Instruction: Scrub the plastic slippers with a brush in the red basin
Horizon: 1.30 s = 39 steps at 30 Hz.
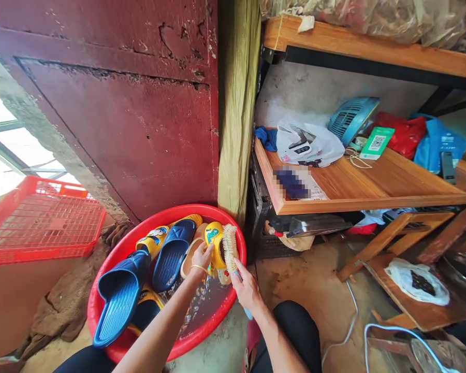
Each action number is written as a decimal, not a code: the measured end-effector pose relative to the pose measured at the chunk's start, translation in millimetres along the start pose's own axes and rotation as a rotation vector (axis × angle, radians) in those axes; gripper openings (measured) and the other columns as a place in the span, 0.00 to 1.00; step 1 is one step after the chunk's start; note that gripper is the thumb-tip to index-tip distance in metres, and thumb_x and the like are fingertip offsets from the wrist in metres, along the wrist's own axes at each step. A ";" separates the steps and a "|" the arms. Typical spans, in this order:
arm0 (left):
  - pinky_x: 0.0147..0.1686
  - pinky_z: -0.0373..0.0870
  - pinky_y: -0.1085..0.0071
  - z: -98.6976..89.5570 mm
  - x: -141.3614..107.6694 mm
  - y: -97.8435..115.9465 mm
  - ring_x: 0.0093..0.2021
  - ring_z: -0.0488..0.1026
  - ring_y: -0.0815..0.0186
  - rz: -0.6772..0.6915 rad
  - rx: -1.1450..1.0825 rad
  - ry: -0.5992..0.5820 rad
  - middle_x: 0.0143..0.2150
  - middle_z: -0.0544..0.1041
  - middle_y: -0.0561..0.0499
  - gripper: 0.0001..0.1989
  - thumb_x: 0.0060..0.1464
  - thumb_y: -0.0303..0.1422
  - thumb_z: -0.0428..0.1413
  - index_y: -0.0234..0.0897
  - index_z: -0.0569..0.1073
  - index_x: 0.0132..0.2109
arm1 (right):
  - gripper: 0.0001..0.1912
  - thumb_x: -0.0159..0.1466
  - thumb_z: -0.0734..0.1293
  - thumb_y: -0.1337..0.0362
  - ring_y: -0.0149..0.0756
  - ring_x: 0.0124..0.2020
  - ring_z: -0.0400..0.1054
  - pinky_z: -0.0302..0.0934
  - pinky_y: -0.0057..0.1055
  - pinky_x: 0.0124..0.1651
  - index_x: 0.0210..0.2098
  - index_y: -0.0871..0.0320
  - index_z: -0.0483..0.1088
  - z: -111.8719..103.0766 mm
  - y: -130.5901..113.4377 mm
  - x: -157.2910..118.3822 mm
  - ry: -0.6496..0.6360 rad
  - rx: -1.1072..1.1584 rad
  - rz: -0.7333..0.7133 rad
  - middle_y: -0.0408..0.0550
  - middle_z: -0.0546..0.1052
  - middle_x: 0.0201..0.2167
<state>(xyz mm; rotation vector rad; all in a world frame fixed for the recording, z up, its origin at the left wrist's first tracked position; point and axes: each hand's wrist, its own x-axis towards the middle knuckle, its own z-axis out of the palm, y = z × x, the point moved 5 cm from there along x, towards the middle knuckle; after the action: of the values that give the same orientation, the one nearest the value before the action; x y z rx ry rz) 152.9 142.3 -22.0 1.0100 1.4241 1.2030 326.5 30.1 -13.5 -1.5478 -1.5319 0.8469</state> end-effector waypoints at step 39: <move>0.52 0.69 0.47 -144.8 -6.6 -57.2 0.57 0.75 0.35 -0.154 1.051 0.102 0.57 0.75 0.20 0.32 0.55 0.41 0.56 0.24 0.61 0.61 | 0.28 0.72 0.57 0.60 0.44 0.51 0.77 0.69 0.37 0.58 0.70 0.53 0.62 40.2 16.8 -21.0 -0.053 -0.203 -0.169 0.53 0.80 0.54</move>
<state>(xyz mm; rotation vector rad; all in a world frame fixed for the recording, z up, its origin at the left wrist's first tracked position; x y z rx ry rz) 11.4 101.3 -72.7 1.4813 2.2310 0.3235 298.0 12.8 -48.6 -1.5205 -1.8052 0.6580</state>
